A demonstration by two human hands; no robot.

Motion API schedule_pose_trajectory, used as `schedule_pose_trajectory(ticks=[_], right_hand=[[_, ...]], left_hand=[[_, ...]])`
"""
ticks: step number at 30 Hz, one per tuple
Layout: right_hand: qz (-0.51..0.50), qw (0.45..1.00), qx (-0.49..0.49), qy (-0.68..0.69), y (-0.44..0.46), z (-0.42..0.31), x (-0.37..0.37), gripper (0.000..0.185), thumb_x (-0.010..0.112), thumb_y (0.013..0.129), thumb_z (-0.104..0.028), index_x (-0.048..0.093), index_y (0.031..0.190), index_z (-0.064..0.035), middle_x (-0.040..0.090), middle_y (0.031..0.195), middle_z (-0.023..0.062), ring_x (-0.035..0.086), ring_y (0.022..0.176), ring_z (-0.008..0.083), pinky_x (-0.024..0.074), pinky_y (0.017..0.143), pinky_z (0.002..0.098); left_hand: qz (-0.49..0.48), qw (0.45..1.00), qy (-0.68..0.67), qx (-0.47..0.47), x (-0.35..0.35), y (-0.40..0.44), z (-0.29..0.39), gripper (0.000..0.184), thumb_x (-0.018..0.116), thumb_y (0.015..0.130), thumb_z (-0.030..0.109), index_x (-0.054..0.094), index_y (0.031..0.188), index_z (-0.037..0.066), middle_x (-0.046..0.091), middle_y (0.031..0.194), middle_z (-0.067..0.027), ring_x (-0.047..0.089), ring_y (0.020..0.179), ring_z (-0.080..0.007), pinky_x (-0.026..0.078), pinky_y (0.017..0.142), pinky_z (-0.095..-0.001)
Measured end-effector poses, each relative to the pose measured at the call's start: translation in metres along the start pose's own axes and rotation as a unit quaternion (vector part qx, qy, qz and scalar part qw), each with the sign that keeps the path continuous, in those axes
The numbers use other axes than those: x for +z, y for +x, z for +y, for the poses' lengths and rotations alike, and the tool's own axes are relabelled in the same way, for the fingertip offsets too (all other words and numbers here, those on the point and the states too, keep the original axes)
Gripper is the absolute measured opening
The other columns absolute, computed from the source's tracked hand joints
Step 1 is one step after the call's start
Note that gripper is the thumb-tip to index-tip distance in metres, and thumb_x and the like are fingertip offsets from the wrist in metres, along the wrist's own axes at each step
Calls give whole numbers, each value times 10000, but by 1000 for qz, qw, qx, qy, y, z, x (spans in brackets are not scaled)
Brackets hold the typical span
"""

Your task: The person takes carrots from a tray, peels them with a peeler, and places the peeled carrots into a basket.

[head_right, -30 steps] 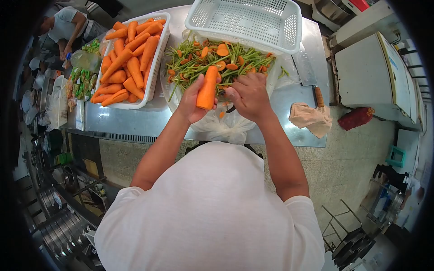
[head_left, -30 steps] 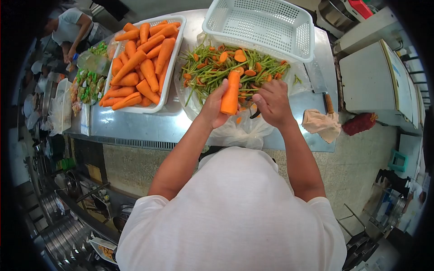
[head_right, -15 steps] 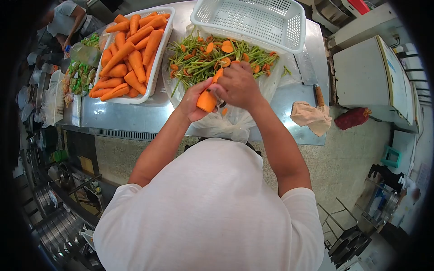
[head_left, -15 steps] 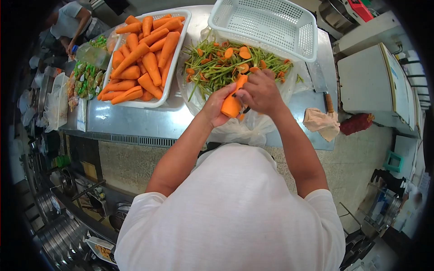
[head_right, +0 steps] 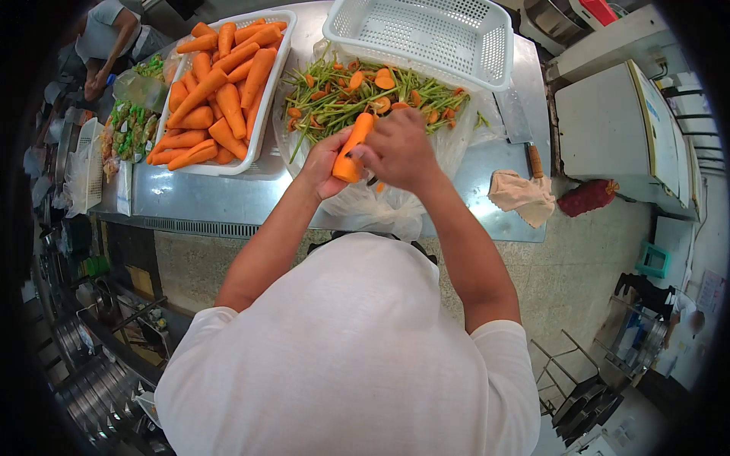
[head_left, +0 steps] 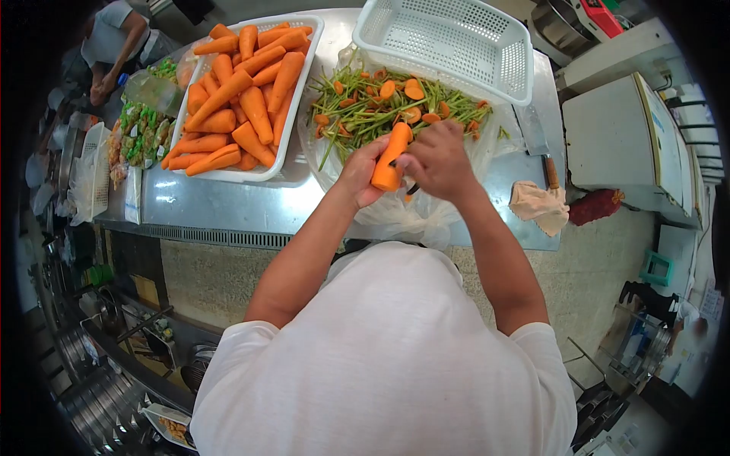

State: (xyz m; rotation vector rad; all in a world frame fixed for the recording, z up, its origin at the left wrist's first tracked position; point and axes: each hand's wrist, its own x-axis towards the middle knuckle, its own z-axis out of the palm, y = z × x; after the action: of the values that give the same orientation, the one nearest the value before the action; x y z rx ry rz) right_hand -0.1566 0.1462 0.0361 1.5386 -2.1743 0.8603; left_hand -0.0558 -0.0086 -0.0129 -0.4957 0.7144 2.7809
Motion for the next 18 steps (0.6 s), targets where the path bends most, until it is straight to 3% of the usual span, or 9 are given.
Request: schedule_pose_trajectory(ticks=[2,6,8,12,14,18], right_hand=[[-33,999,-31,16,-1,-13,0,332,679,865,-408,657,672,-139,533,689,23,543,775,234,381,865,423],[-51,998,-39,0,-2,14,4,325,672,878,-403,672,685,-141,557,701,24,551,782,231,374,879,419],[-2,998,10,-60,0,43,6,302,664,899,-382,672,738,-127,530,720,47,544,809,261,379,876,424],[-38,988,111,-104,4,73,-8,326,660,897,-417,699,706,-156,603,733,20,560,768,239,371,884,423],[-26,991,80,-102,2,66,-11,321,669,883,-415,688,693,-157,594,725,15,558,767,242,370,882,425],[-24,999,-23,-11,0,7,-5,324,674,870,-419,673,678,-158,581,721,15,558,775,238,369,880,426]], left_hand=[[67,997,-31,-12,11,1,1,402,416,1055,362,475,1382,135,640,1023,-78,679,857,-217,570,617,-371],[25,999,23,-25,5,-5,3,394,426,1052,371,480,1365,139,634,1004,-77,674,829,-209,563,597,-357],[-74,993,59,-70,-10,-7,4,385,465,1049,345,466,1338,91,609,1037,-69,674,797,-194,596,643,-395],[-108,990,50,-69,-4,-16,5,408,490,1039,361,450,1345,95,602,1016,-75,669,773,-193,601,619,-388],[-33,998,39,-30,2,-15,2,400,492,1039,362,463,1339,100,603,1018,-78,666,751,-202,599,625,-387],[-3,1000,-1,-15,11,-2,-1,378,499,1036,358,487,1317,106,603,1032,-79,665,734,-212,595,620,-387]])
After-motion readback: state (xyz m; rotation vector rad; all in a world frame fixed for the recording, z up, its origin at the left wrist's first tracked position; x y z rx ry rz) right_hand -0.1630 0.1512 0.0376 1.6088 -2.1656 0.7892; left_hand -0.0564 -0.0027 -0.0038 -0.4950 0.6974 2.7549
